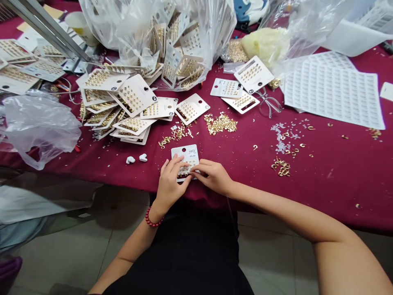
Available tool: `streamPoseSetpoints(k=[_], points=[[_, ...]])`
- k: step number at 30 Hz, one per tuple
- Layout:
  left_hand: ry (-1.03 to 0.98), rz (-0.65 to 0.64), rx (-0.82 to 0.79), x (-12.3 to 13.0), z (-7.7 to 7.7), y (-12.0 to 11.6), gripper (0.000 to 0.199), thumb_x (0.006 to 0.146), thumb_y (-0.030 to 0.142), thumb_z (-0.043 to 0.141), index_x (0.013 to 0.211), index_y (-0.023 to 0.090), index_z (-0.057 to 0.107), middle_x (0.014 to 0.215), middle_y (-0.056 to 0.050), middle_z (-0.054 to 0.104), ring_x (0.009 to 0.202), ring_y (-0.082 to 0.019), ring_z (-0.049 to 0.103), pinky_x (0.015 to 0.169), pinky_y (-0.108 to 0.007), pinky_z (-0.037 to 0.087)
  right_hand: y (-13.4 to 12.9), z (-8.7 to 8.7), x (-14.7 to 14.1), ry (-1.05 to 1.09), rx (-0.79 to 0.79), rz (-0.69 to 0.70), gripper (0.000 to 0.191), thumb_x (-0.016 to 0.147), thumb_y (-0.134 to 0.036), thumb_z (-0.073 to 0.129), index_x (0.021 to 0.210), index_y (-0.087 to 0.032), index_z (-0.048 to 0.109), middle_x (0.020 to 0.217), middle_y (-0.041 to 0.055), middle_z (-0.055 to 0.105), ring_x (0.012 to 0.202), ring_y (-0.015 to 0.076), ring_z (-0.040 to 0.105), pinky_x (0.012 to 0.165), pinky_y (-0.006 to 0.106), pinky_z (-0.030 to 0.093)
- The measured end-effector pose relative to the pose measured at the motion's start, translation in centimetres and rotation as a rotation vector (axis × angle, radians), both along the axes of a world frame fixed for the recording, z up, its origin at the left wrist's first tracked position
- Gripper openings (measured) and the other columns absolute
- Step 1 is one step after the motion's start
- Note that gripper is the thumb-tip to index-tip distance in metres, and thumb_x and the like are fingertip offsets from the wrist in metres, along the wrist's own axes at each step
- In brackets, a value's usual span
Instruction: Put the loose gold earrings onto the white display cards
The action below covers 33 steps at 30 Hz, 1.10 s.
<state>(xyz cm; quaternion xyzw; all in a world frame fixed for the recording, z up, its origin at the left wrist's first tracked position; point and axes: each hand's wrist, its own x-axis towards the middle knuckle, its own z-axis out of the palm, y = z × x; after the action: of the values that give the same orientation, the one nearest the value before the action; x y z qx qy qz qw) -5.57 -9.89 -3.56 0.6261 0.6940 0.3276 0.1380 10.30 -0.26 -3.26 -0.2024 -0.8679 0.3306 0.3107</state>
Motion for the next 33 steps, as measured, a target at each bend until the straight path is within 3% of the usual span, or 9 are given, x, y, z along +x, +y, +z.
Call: streamPoseSetpoints(k=[7,21,33], points=[[-0.02,0.012,-0.02,0.02,0.4,0.04,0.027,0.08,0.022,0.069,0.105,0.022,0.059,0.13,-0.009,0.062,0.135,-0.028,0.048,0.115,-0.05,0.03,0.16,0.45,0.04,-0.048,-0.048,-0.042,0.004,0.086,-0.018,0.065,0.085,-0.016,0.069,0.064,-0.0024,0.052,0.057,0.0067,0.049,0.053,0.018,0.042],[0.018,-0.021,-0.068,-0.03,0.53,-0.11,0.025,0.085,0.021,0.063,0.109,0.023,0.06,0.135,-0.01,0.058,0.139,-0.028,0.043,0.116,-0.052,0.029,0.02,0.31,-0.05,-0.022,-0.088,-0.035,0.009,0.087,-0.019,0.063,0.085,-0.016,0.071,0.07,0.0009,0.063,0.059,0.0077,0.055,0.054,0.019,0.044],[0.01,-0.017,-0.047,-0.09,0.36,-0.16,0.021,0.085,0.024,0.066,0.106,0.025,0.063,0.134,-0.008,0.059,0.138,-0.027,0.044,0.116,-0.051,0.029,0.29,0.79,0.3,-0.1,-0.045,-0.048,0.013,0.088,-0.025,0.064,0.092,-0.018,0.073,0.071,0.0,0.06,0.058,0.0069,0.054,0.054,0.019,0.044]])
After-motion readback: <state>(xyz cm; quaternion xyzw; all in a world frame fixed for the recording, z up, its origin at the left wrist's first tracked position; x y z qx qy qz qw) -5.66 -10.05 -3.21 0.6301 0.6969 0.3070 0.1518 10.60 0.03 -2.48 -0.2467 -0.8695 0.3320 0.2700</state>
